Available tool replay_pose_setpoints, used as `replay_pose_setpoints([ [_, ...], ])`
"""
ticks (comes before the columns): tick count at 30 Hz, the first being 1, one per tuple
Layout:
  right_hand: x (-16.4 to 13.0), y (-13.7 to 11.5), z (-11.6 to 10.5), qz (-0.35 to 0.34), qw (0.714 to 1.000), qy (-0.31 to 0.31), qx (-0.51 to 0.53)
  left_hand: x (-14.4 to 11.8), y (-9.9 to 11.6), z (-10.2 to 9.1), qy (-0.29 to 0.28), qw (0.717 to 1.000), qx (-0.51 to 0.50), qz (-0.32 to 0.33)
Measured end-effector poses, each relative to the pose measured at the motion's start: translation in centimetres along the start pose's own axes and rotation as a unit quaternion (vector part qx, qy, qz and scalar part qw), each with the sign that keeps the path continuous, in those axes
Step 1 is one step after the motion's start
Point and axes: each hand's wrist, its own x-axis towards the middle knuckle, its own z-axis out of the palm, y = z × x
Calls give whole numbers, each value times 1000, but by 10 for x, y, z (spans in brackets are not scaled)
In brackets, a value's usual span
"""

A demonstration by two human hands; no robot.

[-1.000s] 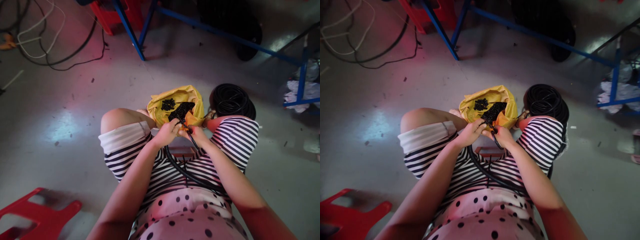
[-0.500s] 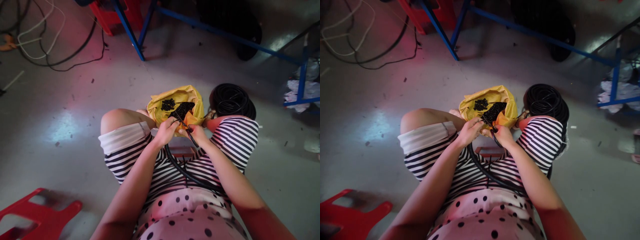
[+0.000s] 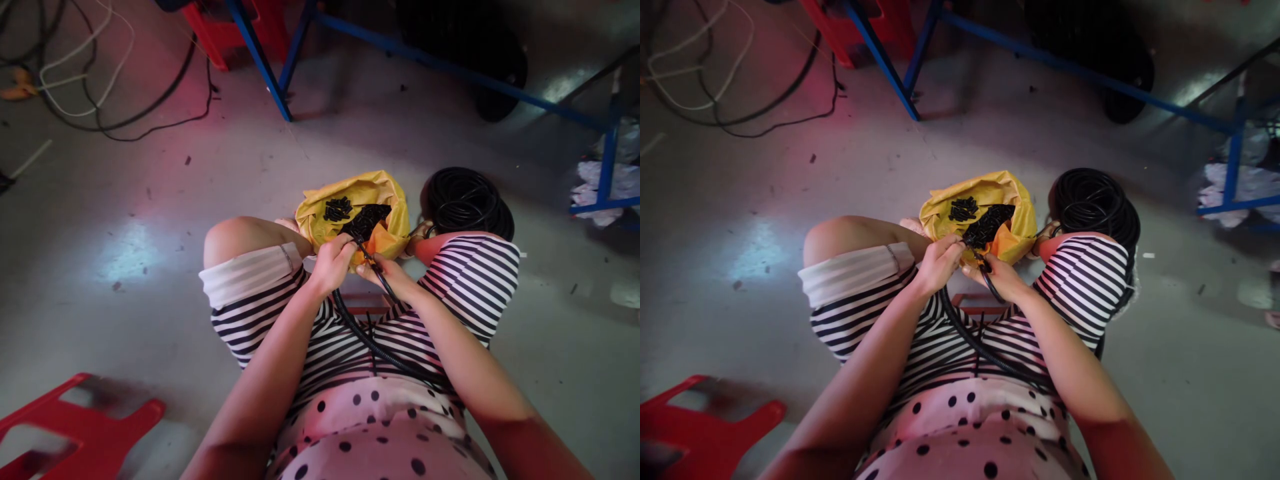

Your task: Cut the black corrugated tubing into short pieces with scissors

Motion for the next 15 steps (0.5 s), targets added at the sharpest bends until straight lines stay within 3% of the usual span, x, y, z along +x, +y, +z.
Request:
replay_pose_setpoints([
  [7, 1, 3, 1, 12, 1000, 25, 1, -3, 4, -2, -43, 998, 20, 37],
  [12, 2, -1, 0, 58, 994, 80, -39, -3, 7, 1, -49, 993, -95, -54],
  [15, 2, -3, 0, 60, 994, 84, -36, -5, 11, 3, -53, 981, -173, -71],
])
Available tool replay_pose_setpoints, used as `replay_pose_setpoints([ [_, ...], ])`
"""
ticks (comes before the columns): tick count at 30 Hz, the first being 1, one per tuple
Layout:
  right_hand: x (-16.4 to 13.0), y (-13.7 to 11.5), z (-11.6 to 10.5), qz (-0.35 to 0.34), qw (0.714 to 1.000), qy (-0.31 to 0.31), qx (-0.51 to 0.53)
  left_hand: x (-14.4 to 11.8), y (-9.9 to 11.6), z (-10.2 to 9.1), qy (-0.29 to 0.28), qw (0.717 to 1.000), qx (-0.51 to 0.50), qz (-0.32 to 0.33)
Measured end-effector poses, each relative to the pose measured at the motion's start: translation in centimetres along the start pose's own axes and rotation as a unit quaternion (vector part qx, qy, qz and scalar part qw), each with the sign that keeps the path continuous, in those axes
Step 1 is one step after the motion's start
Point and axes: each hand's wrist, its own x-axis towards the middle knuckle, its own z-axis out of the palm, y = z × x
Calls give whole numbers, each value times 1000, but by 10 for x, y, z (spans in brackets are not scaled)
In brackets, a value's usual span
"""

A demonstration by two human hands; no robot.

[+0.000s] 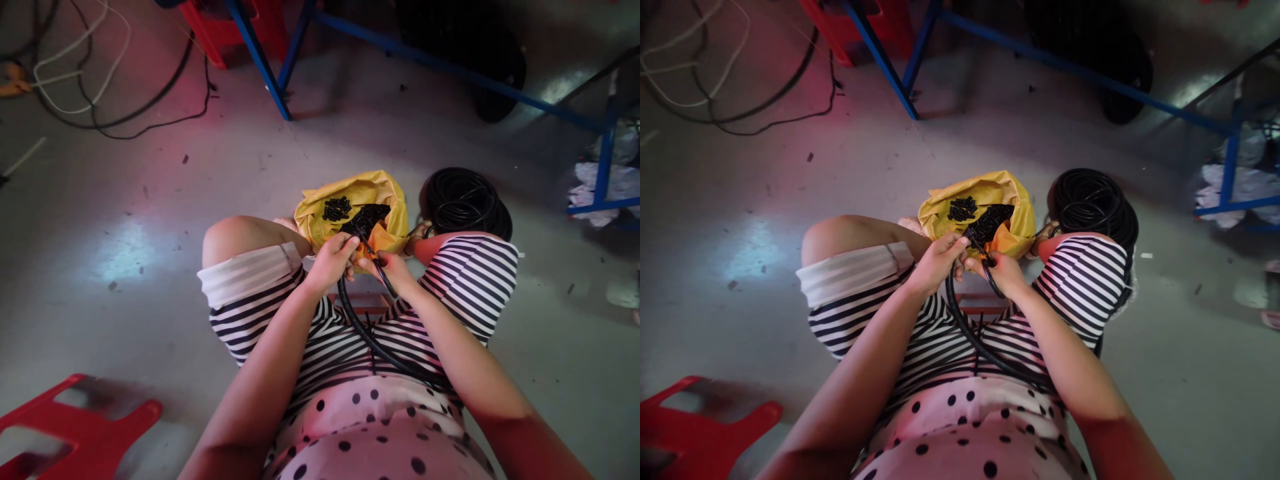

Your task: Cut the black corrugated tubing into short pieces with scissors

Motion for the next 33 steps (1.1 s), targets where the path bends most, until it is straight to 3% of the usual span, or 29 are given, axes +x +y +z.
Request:
replay_pose_setpoints([
  [8, 2, 3, -2, -5, 999, -34, 15, -1, 1, 3, 21, 999, 1, -24],
  [16, -3, -5, -5, -16, 999, -36, -10, 8, -9, 0, 74, 991, 103, 52],
  [26, -2, -2, -4, -31, 998, -45, 11, 7, -8, 0, 65, 986, 131, 82],
  [33, -4, -3, -9, -25, 996, -51, -72, 4, -8, -5, 12, 977, 181, 111],
])
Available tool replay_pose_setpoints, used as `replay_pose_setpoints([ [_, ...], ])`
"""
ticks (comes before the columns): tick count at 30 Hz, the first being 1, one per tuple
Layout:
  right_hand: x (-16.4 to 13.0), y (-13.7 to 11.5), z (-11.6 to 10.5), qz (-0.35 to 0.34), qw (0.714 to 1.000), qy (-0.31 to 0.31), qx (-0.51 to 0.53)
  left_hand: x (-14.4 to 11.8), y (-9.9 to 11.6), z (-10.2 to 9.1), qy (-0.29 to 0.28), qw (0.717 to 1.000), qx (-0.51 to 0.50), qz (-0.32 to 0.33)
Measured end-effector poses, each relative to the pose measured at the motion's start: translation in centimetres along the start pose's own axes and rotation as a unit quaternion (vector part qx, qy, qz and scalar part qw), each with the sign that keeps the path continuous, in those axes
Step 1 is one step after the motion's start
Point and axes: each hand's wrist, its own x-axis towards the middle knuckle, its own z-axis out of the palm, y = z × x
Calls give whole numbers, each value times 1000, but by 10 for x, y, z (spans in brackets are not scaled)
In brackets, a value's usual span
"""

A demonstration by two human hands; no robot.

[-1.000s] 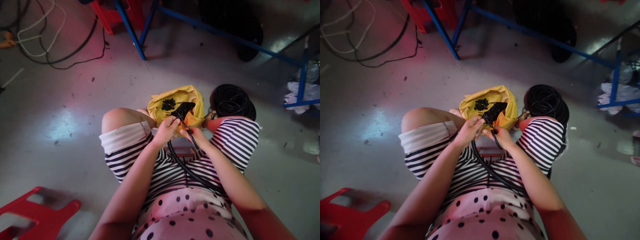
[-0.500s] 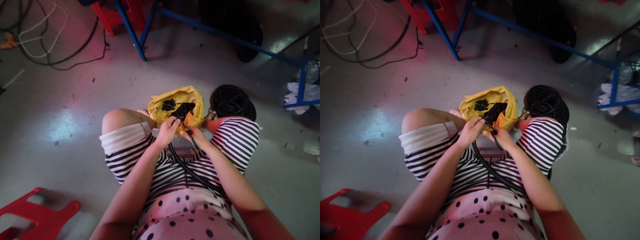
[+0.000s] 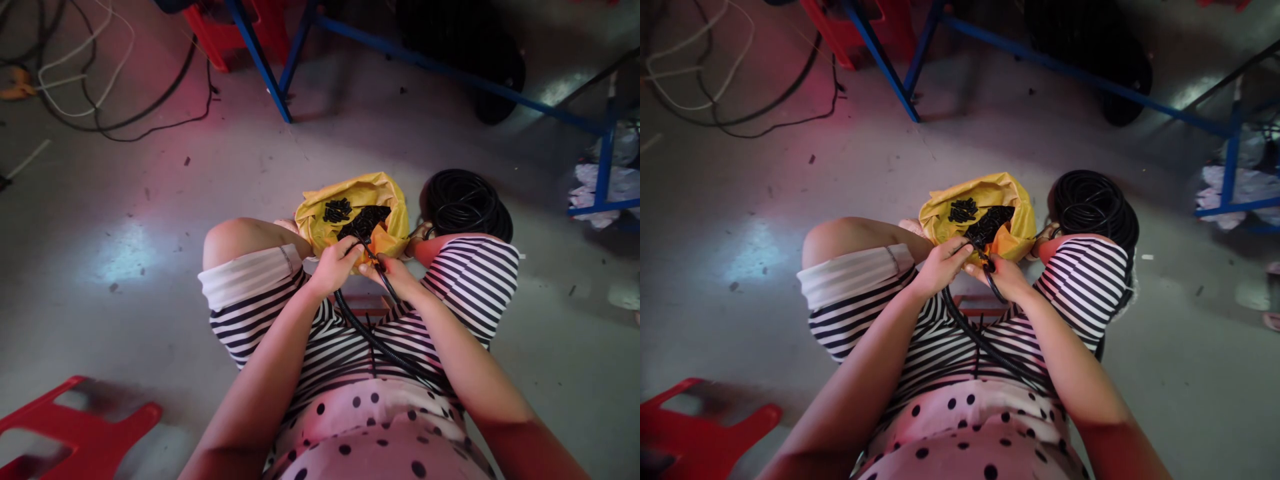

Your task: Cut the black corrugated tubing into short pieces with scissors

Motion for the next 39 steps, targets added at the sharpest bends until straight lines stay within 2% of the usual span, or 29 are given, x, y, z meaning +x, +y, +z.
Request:
replay_pose_setpoints([
  [3, 0, -3, -3, 0, 1000, -18, -19, -1, -1, 1, -10, 1000, -2, 4],
  [9, 0, -9, -6, -9, 999, -28, -41, -2, 0, 4, 10, 998, -62, -27],
  [22, -1, -7, -4, -20, 999, -27, -36, -3, -1, 4, 11, 998, -56, -38],
  [31, -1, -4, -4, -23, 999, -23, -42, -5, 7, 3, 21, 999, -33, -31],
  [35, -2, -7, -5, -18, 998, -25, -47, -6, 6, 1, 7, 1000, -7, -21],
  [39, -3, -9, -7, -7, 997, -36, -61, -6, 2, 0, -30, 1000, -8, 4],
])
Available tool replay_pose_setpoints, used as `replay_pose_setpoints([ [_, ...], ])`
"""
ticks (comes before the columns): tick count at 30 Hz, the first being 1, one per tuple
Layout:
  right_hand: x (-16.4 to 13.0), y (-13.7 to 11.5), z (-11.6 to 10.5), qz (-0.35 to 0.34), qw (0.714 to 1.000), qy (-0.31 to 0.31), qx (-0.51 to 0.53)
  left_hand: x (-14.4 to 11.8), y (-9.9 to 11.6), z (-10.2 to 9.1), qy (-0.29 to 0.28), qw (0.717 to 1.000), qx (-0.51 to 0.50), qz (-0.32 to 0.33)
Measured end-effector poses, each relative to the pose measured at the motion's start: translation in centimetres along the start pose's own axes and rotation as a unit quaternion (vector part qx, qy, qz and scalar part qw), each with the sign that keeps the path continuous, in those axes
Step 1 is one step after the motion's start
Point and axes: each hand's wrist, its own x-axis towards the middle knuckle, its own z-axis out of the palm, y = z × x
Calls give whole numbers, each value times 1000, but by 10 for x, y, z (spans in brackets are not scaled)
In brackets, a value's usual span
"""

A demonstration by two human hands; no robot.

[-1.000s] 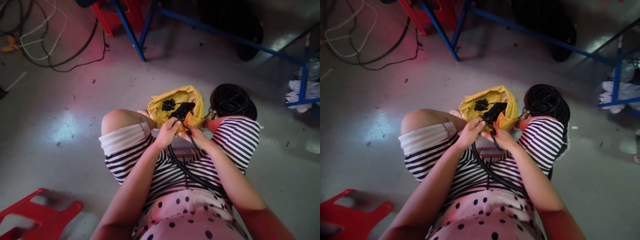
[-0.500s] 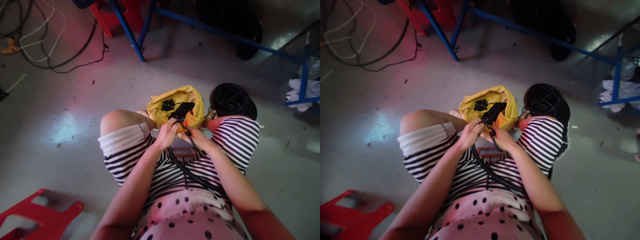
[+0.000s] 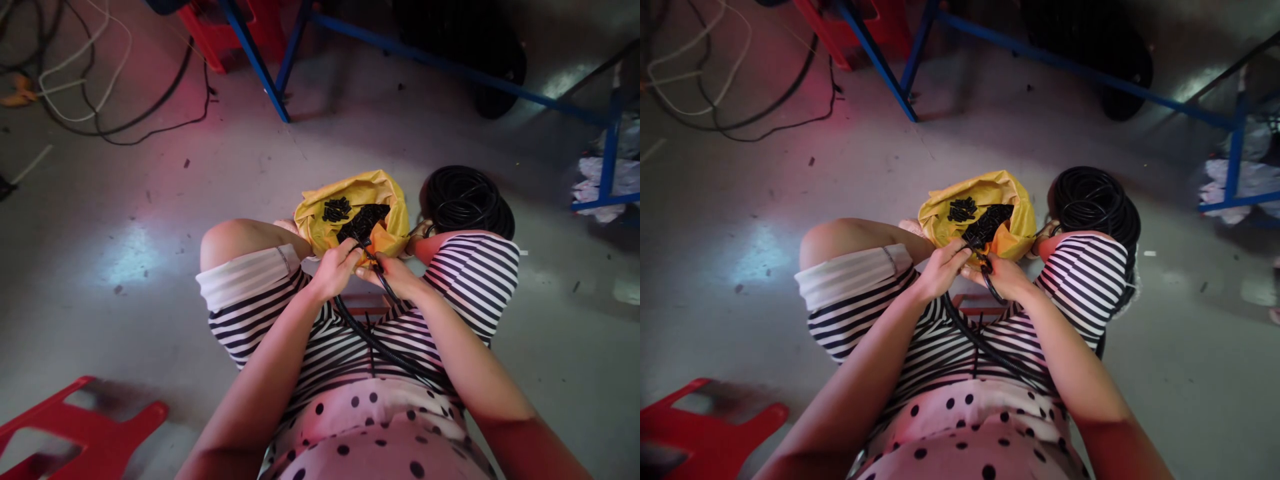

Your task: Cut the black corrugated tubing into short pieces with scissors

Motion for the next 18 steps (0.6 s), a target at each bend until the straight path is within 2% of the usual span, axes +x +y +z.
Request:
replay_pose_setpoints([
  [4, 2, 4, 3, -7, 1000, 12, -6, 0, -2, -2, -18, 1000, -6, 5],
  [9, 5, 11, 8, -15, 996, 74, -54, 2, -5, -4, -2, 1000, -18, -10],
  [13, 6, 8, 8, -4, 993, 100, -60, 3, -7, -1, 18, 999, -28, -12],
  [18, 9, 4, 8, 27, 991, 122, -41, 4, -3, 4, 41, 990, -117, -74],
])
